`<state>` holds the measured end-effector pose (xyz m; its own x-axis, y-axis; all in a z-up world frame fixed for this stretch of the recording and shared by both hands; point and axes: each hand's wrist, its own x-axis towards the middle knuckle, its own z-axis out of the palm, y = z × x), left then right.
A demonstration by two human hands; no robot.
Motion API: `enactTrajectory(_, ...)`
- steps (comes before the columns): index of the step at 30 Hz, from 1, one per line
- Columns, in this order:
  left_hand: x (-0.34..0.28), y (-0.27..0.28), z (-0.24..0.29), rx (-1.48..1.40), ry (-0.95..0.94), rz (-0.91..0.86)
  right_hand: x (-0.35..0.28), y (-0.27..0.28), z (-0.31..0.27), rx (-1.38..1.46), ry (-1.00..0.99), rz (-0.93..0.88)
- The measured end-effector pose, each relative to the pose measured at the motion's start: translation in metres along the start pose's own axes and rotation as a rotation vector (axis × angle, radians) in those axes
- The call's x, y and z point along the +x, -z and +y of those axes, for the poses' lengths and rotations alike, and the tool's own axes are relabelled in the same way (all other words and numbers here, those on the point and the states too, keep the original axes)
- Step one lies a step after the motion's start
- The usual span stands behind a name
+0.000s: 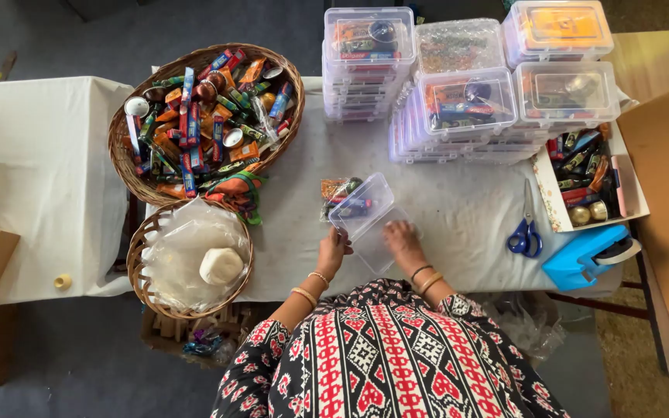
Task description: The person wraps snack bars in clear plastic and places the wrapped items into small plastic storage boxes, closing the boxes and stacking them with others on the table. They occasionally pick more snack bars from a basket and wipe the table with a pink cloth.
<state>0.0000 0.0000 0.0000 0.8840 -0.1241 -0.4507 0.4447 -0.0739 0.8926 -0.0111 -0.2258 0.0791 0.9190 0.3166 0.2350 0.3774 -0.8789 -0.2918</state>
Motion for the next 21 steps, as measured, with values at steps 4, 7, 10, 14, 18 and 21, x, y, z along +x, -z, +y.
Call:
enactTrajectory(4,0.0,0.001,-0.001,0.008,-0.051,0.024,-0.001,0.019,-0.028,0.34,-0.013,-0.317)
enactTrajectory(7,0.0,0.004,0.008,0.079,-0.059,0.011,-0.005,0.034,-0.016,0.572,-0.209,-0.4)
enactTrajectory(10,0.0,0.007,0.006,0.12,-0.068,-0.048,-0.018,0.061,0.02,0.843,-0.364,-0.058)
enactTrajectory(14,0.006,0.002,0.018,0.193,-0.125,-0.092,-0.035,0.087,0.058,0.195,-0.503,0.284)
enactTrajectory(18,0.014,-0.008,0.034,0.206,-0.242,-0.072,-0.047,0.084,0.064,0.059,-0.544,0.276)
enactTrajectory(21,0.019,-0.011,0.047,0.201,-0.448,-0.072,-0.051,0.06,0.054,0.103,-0.412,0.208)
